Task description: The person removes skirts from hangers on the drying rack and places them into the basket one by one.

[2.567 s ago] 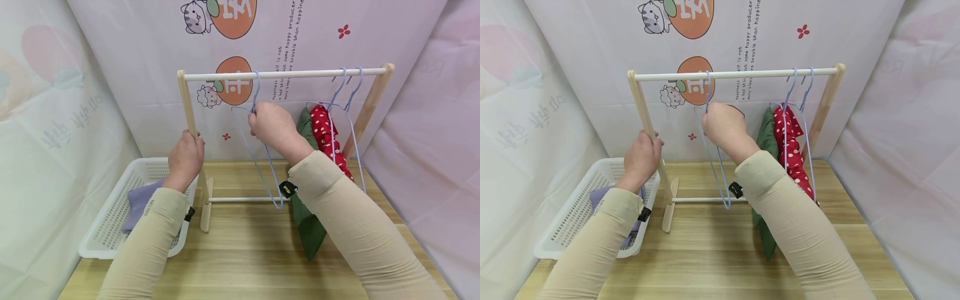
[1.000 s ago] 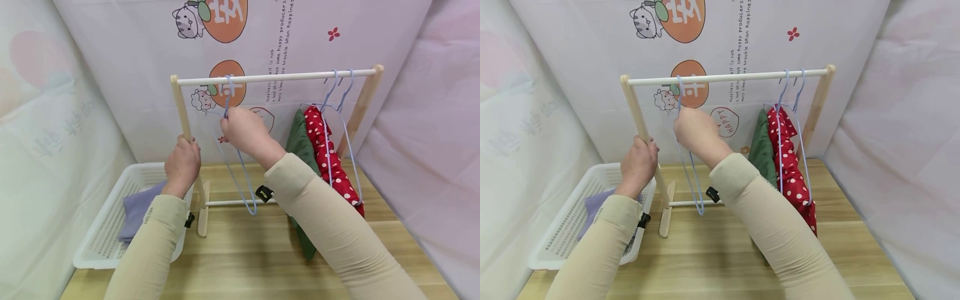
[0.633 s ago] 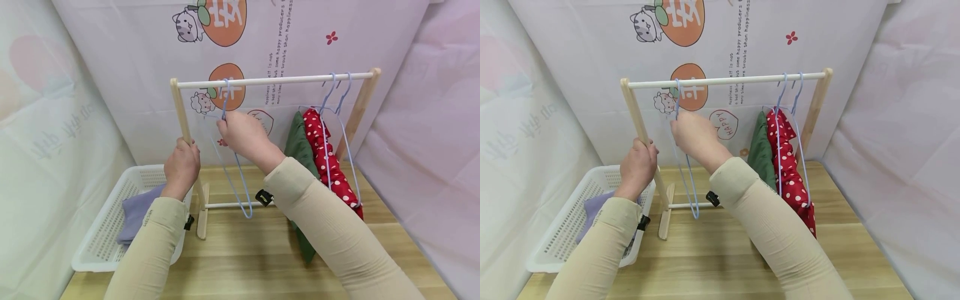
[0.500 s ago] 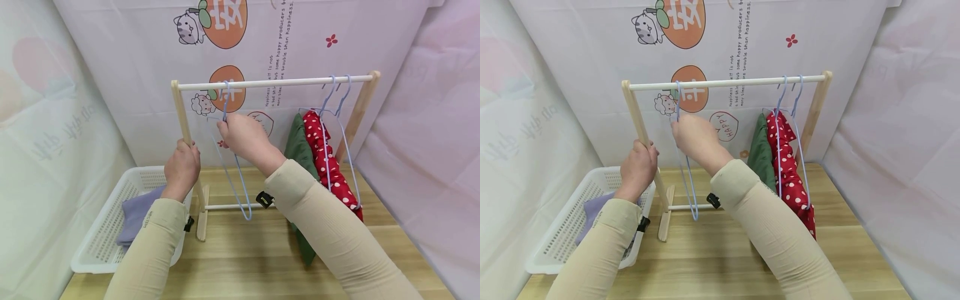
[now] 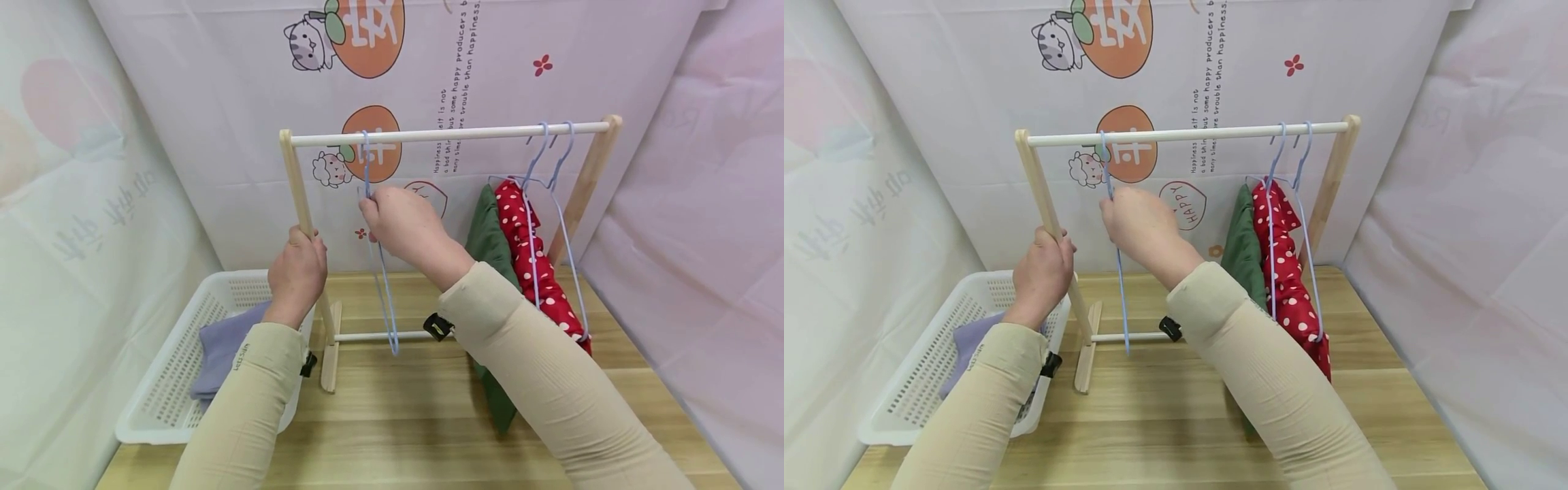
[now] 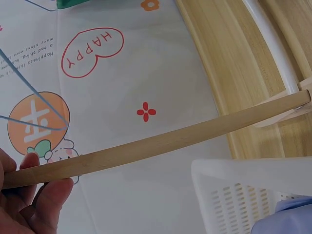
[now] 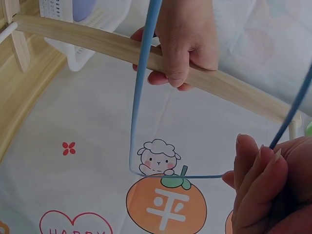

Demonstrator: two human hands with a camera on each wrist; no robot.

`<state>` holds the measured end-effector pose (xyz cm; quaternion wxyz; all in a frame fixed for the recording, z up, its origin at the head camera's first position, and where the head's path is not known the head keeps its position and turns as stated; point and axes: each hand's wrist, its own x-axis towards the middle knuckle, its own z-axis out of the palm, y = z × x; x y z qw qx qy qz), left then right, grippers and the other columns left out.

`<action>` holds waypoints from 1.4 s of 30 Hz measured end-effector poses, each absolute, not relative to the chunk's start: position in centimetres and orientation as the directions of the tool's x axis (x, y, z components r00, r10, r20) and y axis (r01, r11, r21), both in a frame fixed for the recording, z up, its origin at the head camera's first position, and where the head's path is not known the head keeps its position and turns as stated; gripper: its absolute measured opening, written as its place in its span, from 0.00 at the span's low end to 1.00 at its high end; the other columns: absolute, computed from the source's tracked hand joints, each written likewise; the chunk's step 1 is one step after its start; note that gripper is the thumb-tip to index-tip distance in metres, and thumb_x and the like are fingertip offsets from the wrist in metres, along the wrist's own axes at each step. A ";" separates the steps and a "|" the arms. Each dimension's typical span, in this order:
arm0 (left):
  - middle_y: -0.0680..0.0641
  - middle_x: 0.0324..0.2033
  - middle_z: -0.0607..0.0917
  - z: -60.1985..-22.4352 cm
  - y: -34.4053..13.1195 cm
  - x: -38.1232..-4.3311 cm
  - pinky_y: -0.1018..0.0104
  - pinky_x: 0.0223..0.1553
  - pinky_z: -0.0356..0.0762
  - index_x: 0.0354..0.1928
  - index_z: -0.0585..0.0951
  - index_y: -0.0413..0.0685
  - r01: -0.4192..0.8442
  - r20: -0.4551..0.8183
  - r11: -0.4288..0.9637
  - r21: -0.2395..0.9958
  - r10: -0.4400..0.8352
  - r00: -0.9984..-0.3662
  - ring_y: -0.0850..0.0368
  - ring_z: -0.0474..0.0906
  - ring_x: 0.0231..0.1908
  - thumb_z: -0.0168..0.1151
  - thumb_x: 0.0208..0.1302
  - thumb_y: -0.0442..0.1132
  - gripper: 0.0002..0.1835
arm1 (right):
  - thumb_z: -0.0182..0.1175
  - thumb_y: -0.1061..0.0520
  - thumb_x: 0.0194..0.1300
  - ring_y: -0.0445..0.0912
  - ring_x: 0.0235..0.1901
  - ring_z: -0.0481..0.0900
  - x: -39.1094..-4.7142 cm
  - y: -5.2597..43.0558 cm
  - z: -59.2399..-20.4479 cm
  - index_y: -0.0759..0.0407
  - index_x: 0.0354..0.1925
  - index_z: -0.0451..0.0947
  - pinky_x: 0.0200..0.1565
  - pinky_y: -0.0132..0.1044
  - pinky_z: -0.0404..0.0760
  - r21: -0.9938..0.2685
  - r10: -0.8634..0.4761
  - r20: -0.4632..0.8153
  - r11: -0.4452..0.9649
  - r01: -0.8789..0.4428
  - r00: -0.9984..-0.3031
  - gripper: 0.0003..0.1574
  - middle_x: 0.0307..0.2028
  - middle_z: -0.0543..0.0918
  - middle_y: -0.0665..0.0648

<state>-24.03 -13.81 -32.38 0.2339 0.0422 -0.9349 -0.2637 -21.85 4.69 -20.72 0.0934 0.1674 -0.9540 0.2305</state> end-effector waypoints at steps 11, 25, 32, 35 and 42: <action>0.32 0.40 0.87 -32.6 -13.9 -23.9 0.40 0.29 0.78 0.59 0.70 0.39 0.069 0.442 0.861 0.505 -0.189 -0.877 0.31 0.86 0.34 0.44 0.82 0.49 0.20 | 0.44 0.45 0.84 0.47 0.31 0.81 -21.6 5.6 -20.6 0.53 0.38 0.78 0.38 0.43 0.76 -0.394 -0.270 0.247 0.850 -0.351 -0.931 0.23 0.28 0.87 0.48; 0.29 0.40 0.87 -32.8 -13.9 -24.0 0.35 0.32 0.78 0.55 0.71 0.38 0.082 0.479 0.861 0.502 -0.198 -0.855 0.28 0.86 0.37 0.48 0.81 0.47 0.17 | 0.46 0.45 0.82 0.46 0.39 0.83 -21.1 7.9 -20.1 0.55 0.54 0.83 0.44 0.44 0.79 -0.379 -0.256 0.248 0.862 -0.337 -0.934 0.23 0.33 0.89 0.49; 0.30 0.40 0.87 -32.6 -13.8 -24.0 0.36 0.31 0.78 0.56 0.71 0.39 0.052 0.441 0.852 0.520 -0.216 -0.871 0.28 0.86 0.37 0.48 0.80 0.47 0.17 | 0.48 0.44 0.82 0.48 0.39 0.83 -20.7 9.2 -20.1 0.54 0.64 0.78 0.42 0.45 0.80 -0.356 -0.220 0.239 0.886 -0.296 -0.946 0.25 0.37 0.89 0.49; 0.30 0.41 0.87 -32.5 -13.8 -24.0 0.37 0.31 0.77 0.55 0.71 0.39 0.034 0.421 0.847 0.530 -0.229 -0.878 0.28 0.85 0.37 0.47 0.80 0.48 0.18 | 0.48 0.43 0.81 0.49 0.41 0.82 -20.6 9.9 -20.0 0.53 0.67 0.77 0.43 0.46 0.80 -0.338 -0.199 0.250 0.899 -0.278 -0.948 0.27 0.43 0.90 0.51; 0.30 0.40 0.87 -32.5 -13.8 -24.0 0.36 0.31 0.78 0.56 0.71 0.38 0.070 0.456 0.861 0.504 -0.197 -0.868 0.28 0.86 0.36 0.46 0.81 0.47 0.18 | 0.49 0.43 0.81 0.51 0.37 0.85 -20.1 11.4 -19.5 0.51 0.72 0.74 0.40 0.48 0.81 -0.341 -0.149 0.252 0.911 -0.232 -0.956 0.29 0.53 0.88 0.56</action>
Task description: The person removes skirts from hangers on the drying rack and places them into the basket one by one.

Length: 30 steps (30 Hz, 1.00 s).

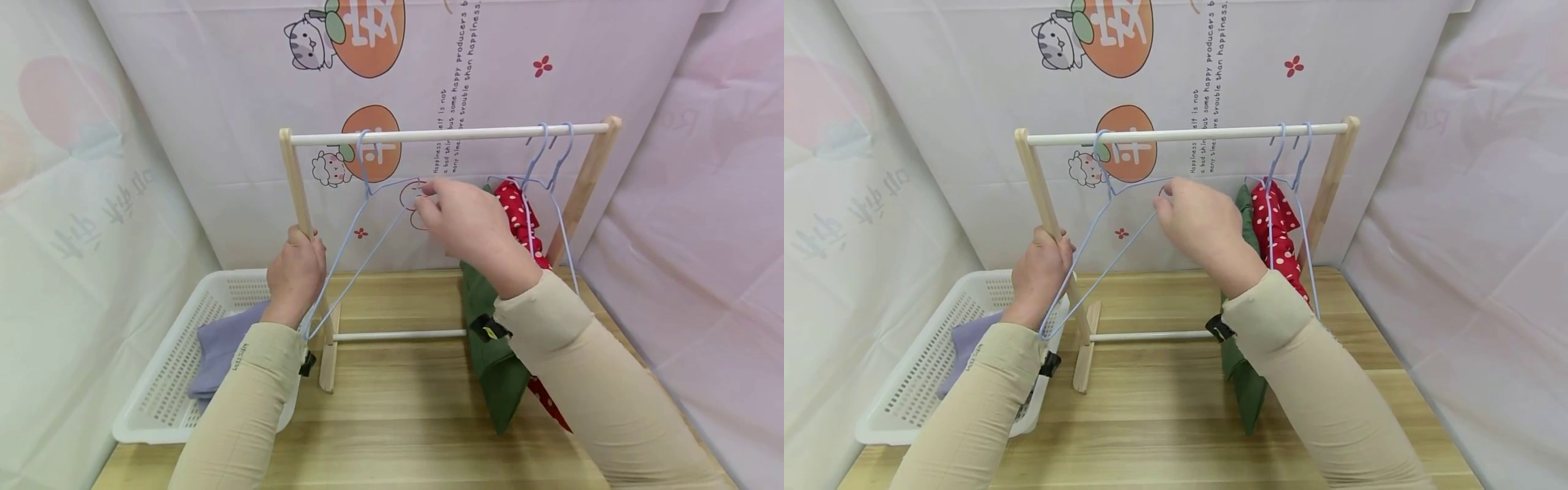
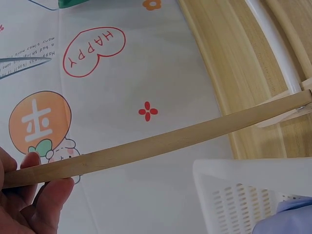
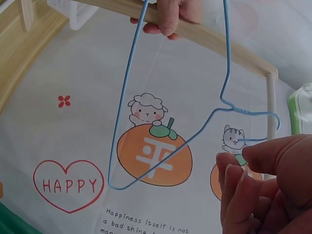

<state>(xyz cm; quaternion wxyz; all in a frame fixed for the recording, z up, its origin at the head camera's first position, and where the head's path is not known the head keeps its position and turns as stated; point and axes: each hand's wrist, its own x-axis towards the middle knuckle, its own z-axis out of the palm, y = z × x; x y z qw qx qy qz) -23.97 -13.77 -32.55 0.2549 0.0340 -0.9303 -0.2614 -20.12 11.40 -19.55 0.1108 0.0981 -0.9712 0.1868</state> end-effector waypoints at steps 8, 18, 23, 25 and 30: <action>0.30 0.38 0.87 -32.6 -13.8 -24.1 0.36 0.29 0.77 0.54 0.71 0.37 0.077 0.469 0.859 0.506 -0.198 -0.861 0.28 0.85 0.34 0.47 0.80 0.47 0.18 | 0.50 0.42 0.80 0.55 0.52 0.84 -19.6 13.1 -19.1 0.53 0.72 0.73 0.54 0.57 0.80 -0.357 -0.114 0.277 0.909 -0.213 -0.954 0.31 0.57 0.87 0.59; 0.31 0.40 0.87 -32.4 -13.8 -24.0 0.38 0.29 0.77 0.58 0.71 0.39 0.069 0.453 0.860 0.506 -0.197 -0.869 0.29 0.86 0.35 0.47 0.81 0.47 0.18 | 0.49 0.43 0.80 0.57 0.46 0.84 -19.1 15.3 -19.1 0.56 0.73 0.71 0.49 0.57 0.78 -0.329 -0.091 0.342 0.921 -0.210 -0.935 0.32 0.52 0.88 0.60; 0.32 0.41 0.88 -32.5 -13.8 -24.0 0.39 0.29 0.77 0.60 0.70 0.41 0.076 0.450 0.858 0.508 -0.189 -0.873 0.31 0.86 0.35 0.46 0.82 0.47 0.18 | 0.48 0.41 0.81 0.59 0.49 0.83 -18.9 16.4 -19.0 0.55 0.74 0.69 0.49 0.58 0.79 -0.323 -0.063 0.338 0.930 -0.179 -0.939 0.33 0.56 0.87 0.60; 0.31 0.41 0.88 -32.5 -13.9 -24.0 0.39 0.28 0.77 0.59 0.70 0.40 0.085 0.462 0.860 0.503 -0.185 -0.867 0.31 0.86 0.34 0.47 0.81 0.47 0.18 | 0.48 0.41 0.81 0.59 0.51 0.82 -18.9 16.8 -19.1 0.55 0.75 0.68 0.51 0.60 0.78 -0.335 -0.054 0.321 0.927 -0.167 -0.946 0.34 0.58 0.85 0.61; 0.30 0.39 0.87 -32.7 -13.9 -24.0 0.38 0.28 0.77 0.58 0.71 0.38 0.099 0.480 0.863 0.496 -0.177 -0.859 0.30 0.86 0.33 0.49 0.81 0.45 0.17 | 0.47 0.42 0.81 0.59 0.54 0.82 -19.0 17.7 -19.4 0.57 0.74 0.68 0.56 0.61 0.77 -0.337 -0.039 0.333 0.928 -0.157 -0.942 0.34 0.59 0.84 0.62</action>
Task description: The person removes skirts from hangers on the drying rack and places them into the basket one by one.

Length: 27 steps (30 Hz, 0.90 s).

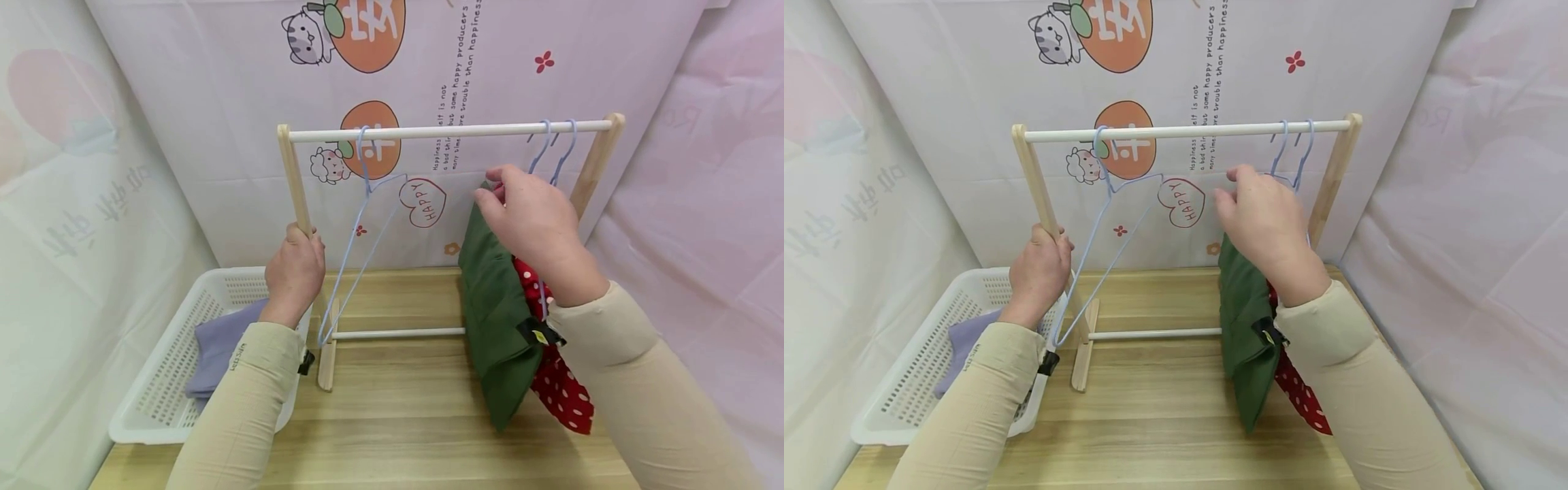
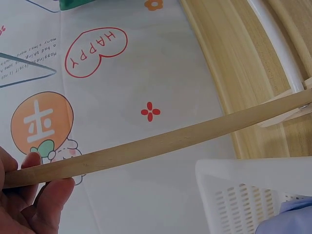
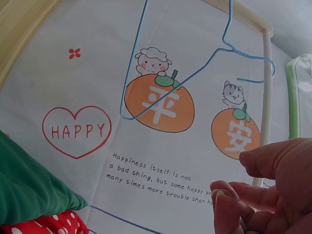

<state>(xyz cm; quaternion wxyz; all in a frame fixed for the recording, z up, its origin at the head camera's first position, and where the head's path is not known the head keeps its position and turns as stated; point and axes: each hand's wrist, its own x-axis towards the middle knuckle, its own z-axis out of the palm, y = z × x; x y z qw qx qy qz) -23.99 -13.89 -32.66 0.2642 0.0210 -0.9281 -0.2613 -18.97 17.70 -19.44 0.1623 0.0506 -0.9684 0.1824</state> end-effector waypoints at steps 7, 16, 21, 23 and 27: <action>0.31 0.41 0.87 -32.7 -13.9 -24.1 0.38 0.29 0.77 0.58 0.70 0.39 0.078 0.459 0.860 0.505 -0.191 -0.868 0.30 0.86 0.36 0.48 0.81 0.47 0.18 | 0.47 0.43 0.81 0.61 0.48 0.80 -19.1 18.8 -19.9 0.61 0.72 0.69 0.52 0.61 0.77 -0.343 -0.023 0.344 0.927 -0.149 -0.939 0.33 0.54 0.84 0.66; 0.30 0.40 0.87 -32.5 -13.7 -24.2 0.37 0.29 0.77 0.59 0.71 0.39 0.078 0.454 0.858 0.508 -0.190 -0.871 0.29 0.85 0.34 0.48 0.81 0.47 0.19 | 0.51 0.43 0.79 0.64 0.49 0.80 -18.7 20.2 -19.9 0.60 0.76 0.64 0.48 0.62 0.81 -0.361 0.032 0.332 0.928 -0.095 -0.943 0.36 0.58 0.82 0.68; 0.30 0.40 0.87 -32.5 -13.8 -24.2 0.37 0.30 0.77 0.58 0.70 0.36 0.072 0.447 0.861 0.503 -0.189 -0.874 0.29 0.85 0.34 0.48 0.81 0.47 0.19 | 0.54 0.42 0.78 0.68 0.57 0.78 -18.5 20.8 -20.0 0.59 0.78 0.62 0.53 0.67 0.80 -0.354 0.067 0.326 0.934 -0.056 -0.943 0.40 0.64 0.78 0.70; 0.30 0.40 0.86 -32.6 -13.9 -24.2 0.36 0.31 0.77 0.58 0.69 0.36 0.069 0.445 0.860 0.506 -0.191 -0.875 0.28 0.85 0.35 0.47 0.81 0.47 0.20 | 0.54 0.41 0.77 0.68 0.58 0.77 -18.5 21.0 -20.1 0.59 0.77 0.63 0.52 0.68 0.79 -0.351 0.074 0.330 0.935 -0.050 -0.941 0.40 0.64 0.78 0.70; 0.29 0.40 0.86 -32.6 -13.9 -24.2 0.36 0.31 0.77 0.57 0.70 0.36 0.067 0.441 0.855 0.515 -0.197 -0.875 0.27 0.85 0.36 0.46 0.81 0.48 0.20 | 0.54 0.41 0.77 0.68 0.57 0.78 -18.5 21.3 -20.4 0.61 0.76 0.64 0.51 0.67 0.79 -0.336 0.072 0.331 0.941 -0.046 -0.941 0.39 0.63 0.78 0.71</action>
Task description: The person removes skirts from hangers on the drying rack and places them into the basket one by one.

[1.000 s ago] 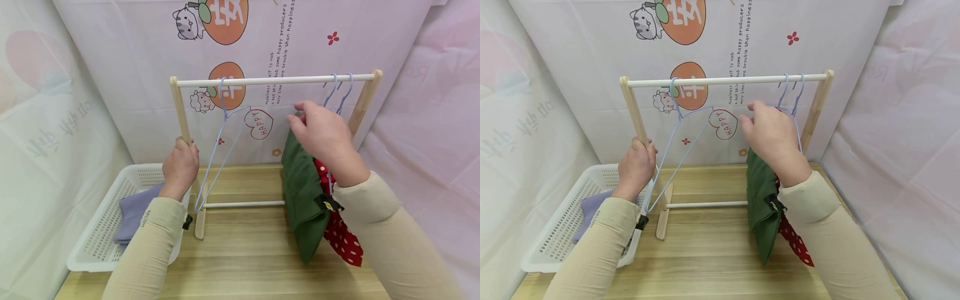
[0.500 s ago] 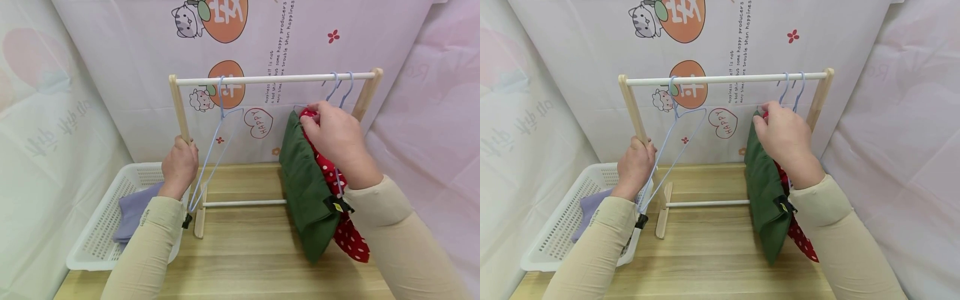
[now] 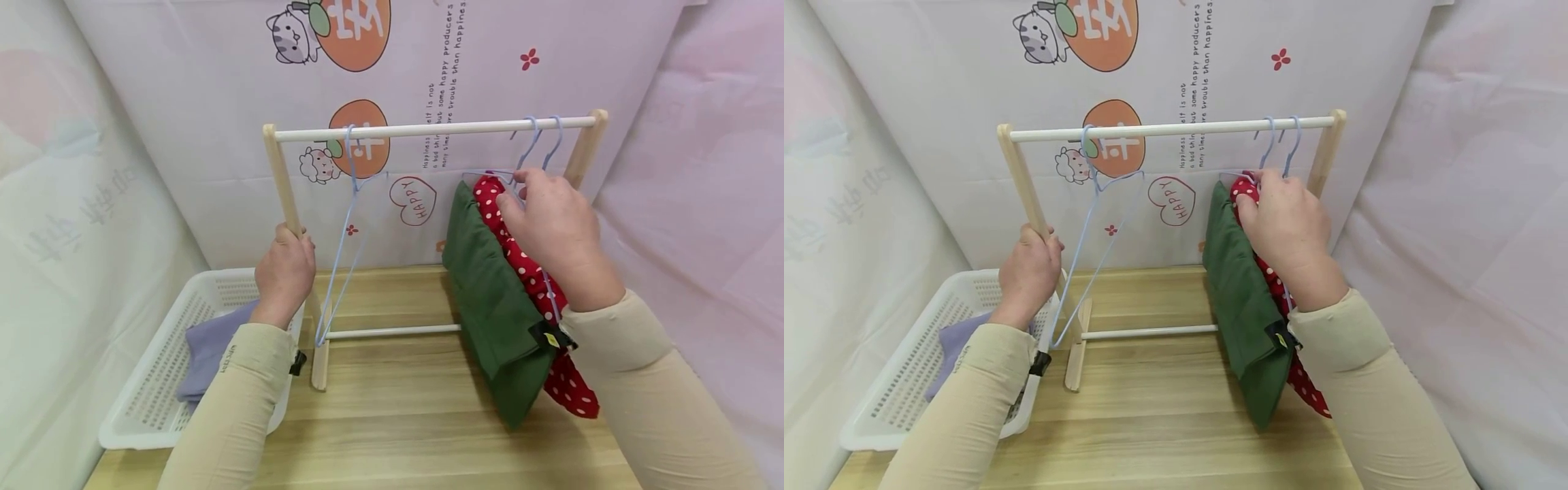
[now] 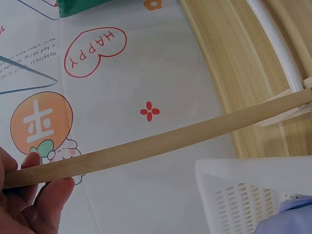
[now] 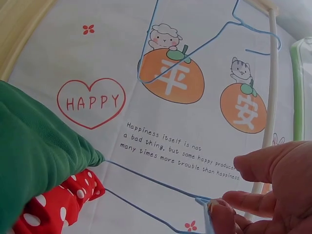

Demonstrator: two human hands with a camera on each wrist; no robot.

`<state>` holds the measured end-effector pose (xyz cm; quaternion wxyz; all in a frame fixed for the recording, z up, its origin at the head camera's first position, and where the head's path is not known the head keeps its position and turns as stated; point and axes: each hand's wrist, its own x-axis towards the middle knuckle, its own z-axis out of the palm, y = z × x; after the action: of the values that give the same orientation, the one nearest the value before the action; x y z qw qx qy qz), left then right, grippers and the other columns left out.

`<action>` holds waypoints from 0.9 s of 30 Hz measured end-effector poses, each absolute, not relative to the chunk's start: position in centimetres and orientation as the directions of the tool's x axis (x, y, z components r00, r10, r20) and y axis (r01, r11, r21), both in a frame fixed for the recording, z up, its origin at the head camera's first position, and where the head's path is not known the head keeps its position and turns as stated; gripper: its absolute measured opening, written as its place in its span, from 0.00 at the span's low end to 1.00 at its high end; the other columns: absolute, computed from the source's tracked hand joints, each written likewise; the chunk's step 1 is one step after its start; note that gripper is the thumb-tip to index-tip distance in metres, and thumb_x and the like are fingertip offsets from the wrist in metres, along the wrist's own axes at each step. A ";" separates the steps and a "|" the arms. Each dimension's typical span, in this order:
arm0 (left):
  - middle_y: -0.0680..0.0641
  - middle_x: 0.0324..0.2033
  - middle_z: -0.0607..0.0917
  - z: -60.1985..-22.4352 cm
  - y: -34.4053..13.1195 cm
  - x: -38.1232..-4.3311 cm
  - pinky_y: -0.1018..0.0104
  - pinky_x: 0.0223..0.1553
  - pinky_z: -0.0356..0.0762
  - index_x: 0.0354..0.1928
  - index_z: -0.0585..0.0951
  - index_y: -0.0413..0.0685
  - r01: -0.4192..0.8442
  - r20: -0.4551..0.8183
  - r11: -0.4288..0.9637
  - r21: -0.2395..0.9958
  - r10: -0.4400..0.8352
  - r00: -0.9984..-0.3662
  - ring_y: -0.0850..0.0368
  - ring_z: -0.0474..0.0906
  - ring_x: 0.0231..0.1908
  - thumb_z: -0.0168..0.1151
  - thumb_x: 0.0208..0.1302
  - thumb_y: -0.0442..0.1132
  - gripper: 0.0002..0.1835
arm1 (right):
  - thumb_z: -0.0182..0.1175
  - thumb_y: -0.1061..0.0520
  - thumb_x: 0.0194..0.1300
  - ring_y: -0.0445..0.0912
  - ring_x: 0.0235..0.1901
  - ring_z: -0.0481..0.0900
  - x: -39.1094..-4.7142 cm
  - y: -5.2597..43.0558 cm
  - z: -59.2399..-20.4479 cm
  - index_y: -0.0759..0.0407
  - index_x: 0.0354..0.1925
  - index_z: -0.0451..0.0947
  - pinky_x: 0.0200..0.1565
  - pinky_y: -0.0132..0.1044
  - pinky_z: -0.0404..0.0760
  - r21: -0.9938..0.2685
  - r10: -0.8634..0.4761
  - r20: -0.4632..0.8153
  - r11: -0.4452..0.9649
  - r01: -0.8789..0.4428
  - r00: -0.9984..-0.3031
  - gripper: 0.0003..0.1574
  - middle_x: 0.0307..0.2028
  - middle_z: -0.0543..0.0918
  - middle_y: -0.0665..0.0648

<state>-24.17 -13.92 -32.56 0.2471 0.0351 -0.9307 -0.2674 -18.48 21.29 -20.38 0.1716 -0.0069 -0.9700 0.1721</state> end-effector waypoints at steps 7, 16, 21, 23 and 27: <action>0.28 0.38 0.86 -32.7 -14.0 -24.2 0.36 0.30 0.76 0.56 0.70 0.35 0.079 0.462 0.860 0.504 -0.191 -0.866 0.27 0.85 0.34 0.45 0.81 0.48 0.20 | 0.54 0.43 0.77 0.69 0.58 0.78 -18.6 21.4 -20.6 0.67 0.75 0.64 0.55 0.69 0.78 -0.330 0.085 0.307 0.944 -0.022 -0.948 0.40 0.62 0.79 0.73; 0.29 0.38 0.86 -32.7 -13.9 -24.0 0.36 0.29 0.76 0.56 0.70 0.35 0.091 0.478 0.864 0.495 -0.183 -0.859 0.27 0.84 0.33 0.48 0.81 0.47 0.19 | 0.53 0.45 0.79 0.70 0.60 0.78 -18.7 21.5 -20.6 0.69 0.74 0.65 0.58 0.67 0.77 -0.326 0.090 0.274 0.945 -0.004 -0.958 0.39 0.64 0.78 0.73; 0.29 0.37 0.86 -32.7 -14.0 -24.0 0.37 0.28 0.76 0.55 0.70 0.35 0.095 0.482 0.866 0.490 -0.179 -0.858 0.28 0.84 0.32 0.48 0.81 0.46 0.18 | 0.51 0.46 0.79 0.71 0.59 0.79 -18.9 21.6 -20.4 0.71 0.74 0.64 0.57 0.68 0.78 -0.281 0.068 0.246 0.960 -0.004 -0.967 0.38 0.66 0.76 0.75; 0.29 0.37 0.86 -32.7 -13.9 -24.0 0.36 0.28 0.76 0.55 0.70 0.35 0.095 0.486 0.866 0.491 -0.182 -0.855 0.27 0.84 0.32 0.49 0.81 0.45 0.18 | 0.51 0.47 0.79 0.72 0.58 0.78 -19.0 21.6 -20.4 0.71 0.74 0.64 0.57 0.69 0.77 -0.261 0.057 0.230 0.965 -0.005 -0.972 0.38 0.66 0.75 0.76; 0.28 0.38 0.86 -32.7 -13.8 -24.1 0.35 0.30 0.76 0.54 0.70 0.34 0.094 0.496 0.868 0.487 -0.186 -0.848 0.27 0.85 0.33 0.51 0.80 0.45 0.18 | 0.52 0.50 0.78 0.73 0.56 0.78 -19.1 21.7 -20.4 0.71 0.73 0.64 0.57 0.70 0.77 -0.238 0.037 0.189 0.971 -0.010 -0.981 0.35 0.63 0.76 0.78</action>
<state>-24.06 -13.85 -32.71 0.2742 0.0248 -0.9268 -0.2554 -19.05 21.70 -20.39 0.0965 -0.0068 -0.9881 0.1198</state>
